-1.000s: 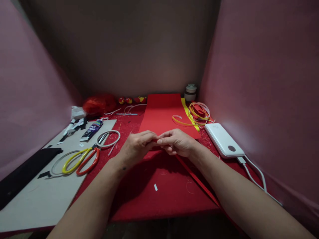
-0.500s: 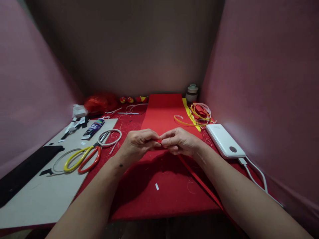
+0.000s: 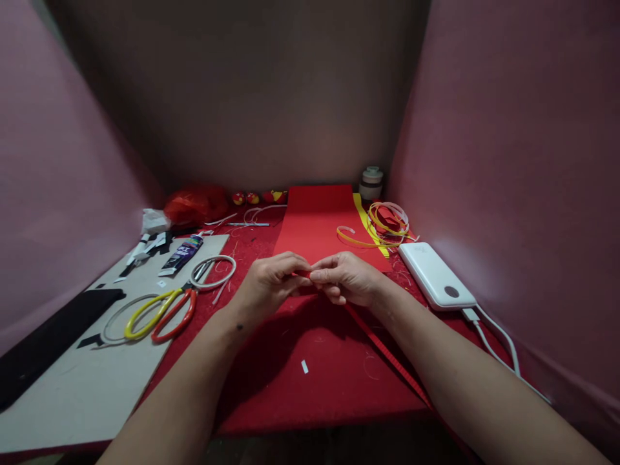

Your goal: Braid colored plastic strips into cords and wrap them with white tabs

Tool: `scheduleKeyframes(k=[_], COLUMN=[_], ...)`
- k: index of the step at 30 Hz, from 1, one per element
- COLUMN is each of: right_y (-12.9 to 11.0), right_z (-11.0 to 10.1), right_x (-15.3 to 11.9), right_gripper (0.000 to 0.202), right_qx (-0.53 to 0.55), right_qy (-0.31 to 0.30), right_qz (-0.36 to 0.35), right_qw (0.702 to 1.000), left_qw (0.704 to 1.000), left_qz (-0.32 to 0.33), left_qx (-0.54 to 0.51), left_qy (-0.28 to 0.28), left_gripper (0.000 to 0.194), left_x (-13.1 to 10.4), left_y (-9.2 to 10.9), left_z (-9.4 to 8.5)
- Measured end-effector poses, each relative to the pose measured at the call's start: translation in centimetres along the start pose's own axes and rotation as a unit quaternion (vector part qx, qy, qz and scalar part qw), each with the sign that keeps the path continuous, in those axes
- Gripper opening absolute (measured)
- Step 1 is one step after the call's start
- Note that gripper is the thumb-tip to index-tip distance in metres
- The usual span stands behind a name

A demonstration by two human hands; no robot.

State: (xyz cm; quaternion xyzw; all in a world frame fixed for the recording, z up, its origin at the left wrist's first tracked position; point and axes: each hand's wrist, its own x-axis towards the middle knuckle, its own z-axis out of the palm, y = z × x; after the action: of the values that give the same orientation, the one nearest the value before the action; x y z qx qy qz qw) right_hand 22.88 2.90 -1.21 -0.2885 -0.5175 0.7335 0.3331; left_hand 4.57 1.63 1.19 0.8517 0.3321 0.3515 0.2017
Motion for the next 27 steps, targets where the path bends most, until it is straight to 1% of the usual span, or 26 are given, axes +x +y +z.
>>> scheduleKeyframes(k=[2, 3, 6, 8, 11, 15, 17, 19, 21, 22, 24, 26, 27], right_y=[0.3, 0.4, 0.5, 0.3, 0.0, -0.4, -0.5, -0.6, -0.7, -0.6, -0.5, -0.2, -0.1], right_z=[-0.1, -0.2, -0.2, -0.2, 0.0, 0.3, 0.4, 0.5, 0.5, 0.6, 0.6, 0.5, 0.5], right_x=[0.2, 0.3, 0.2, 0.0, -0.3, -0.6, -0.6, -0.6, -0.5, -0.5, -0.3, 0.0, 0.1], right_gripper=[0.018, 0.018, 0.018, 0.019, 0.020, 0.022, 0.023, 0.022, 0.022, 0.022, 0.022, 0.020, 0.018], right_qx=[-0.021, -0.025, -0.018, -0.011, 0.016, 0.064, 0.078, 0.082, 0.076, 0.070, 0.053, 0.026, 0.010], right_qy=[0.017, 0.020, 0.011, -0.003, -0.024, -0.041, -0.037, -0.024, -0.007, 0.004, 0.036, 0.068, 0.079], right_qz=[-0.002, -0.003, 0.003, 0.007, 0.008, 0.015, 0.021, 0.024, 0.022, 0.019, 0.011, 0.003, 0.001], right_qw=[1.000, 0.999, 1.000, 1.000, 1.000, 0.997, 0.996, 0.996, 0.997, 0.997, 0.998, 0.997, 0.997], left_qw=[0.996, 0.994, 0.994, 0.997, 1.000, 0.986, 0.979, 0.977, 0.983, 0.990, 1.000, 0.994, 0.987], left_qz=[0.032, 0.039, 0.035, 0.024, -0.006, -0.073, -0.088, -0.095, -0.082, -0.065, -0.008, 0.053, 0.075], left_qx=[0.081, 0.103, 0.108, 0.074, -0.021, -0.148, -0.182, -0.189, -0.161, -0.127, -0.018, 0.097, 0.138], left_qy=[0.005, 0.004, -0.002, 0.001, 0.016, 0.030, 0.032, 0.028, 0.018, 0.014, 0.016, 0.020, 0.020], left_gripper=[0.007, 0.007, 0.009, 0.008, 0.010, 0.014, 0.014, 0.013, 0.012, 0.011, 0.008, 0.009, 0.010], left_x=[0.0, 0.0, -0.1, -0.2, -0.3, -0.4, -0.4, -0.3, -0.3, -0.2, -0.2, -0.2, -0.2], left_y=[-0.2, -0.3, -0.1, 0.3, 1.0, 1.4, 1.4, 1.3, 0.9, 0.7, 0.0, -0.7, -0.9], left_z=[0.2, 0.2, 0.0, -0.4, -1.1, -1.4, -1.3, -1.2, -1.0, -0.9, -0.5, 0.0, 0.3])
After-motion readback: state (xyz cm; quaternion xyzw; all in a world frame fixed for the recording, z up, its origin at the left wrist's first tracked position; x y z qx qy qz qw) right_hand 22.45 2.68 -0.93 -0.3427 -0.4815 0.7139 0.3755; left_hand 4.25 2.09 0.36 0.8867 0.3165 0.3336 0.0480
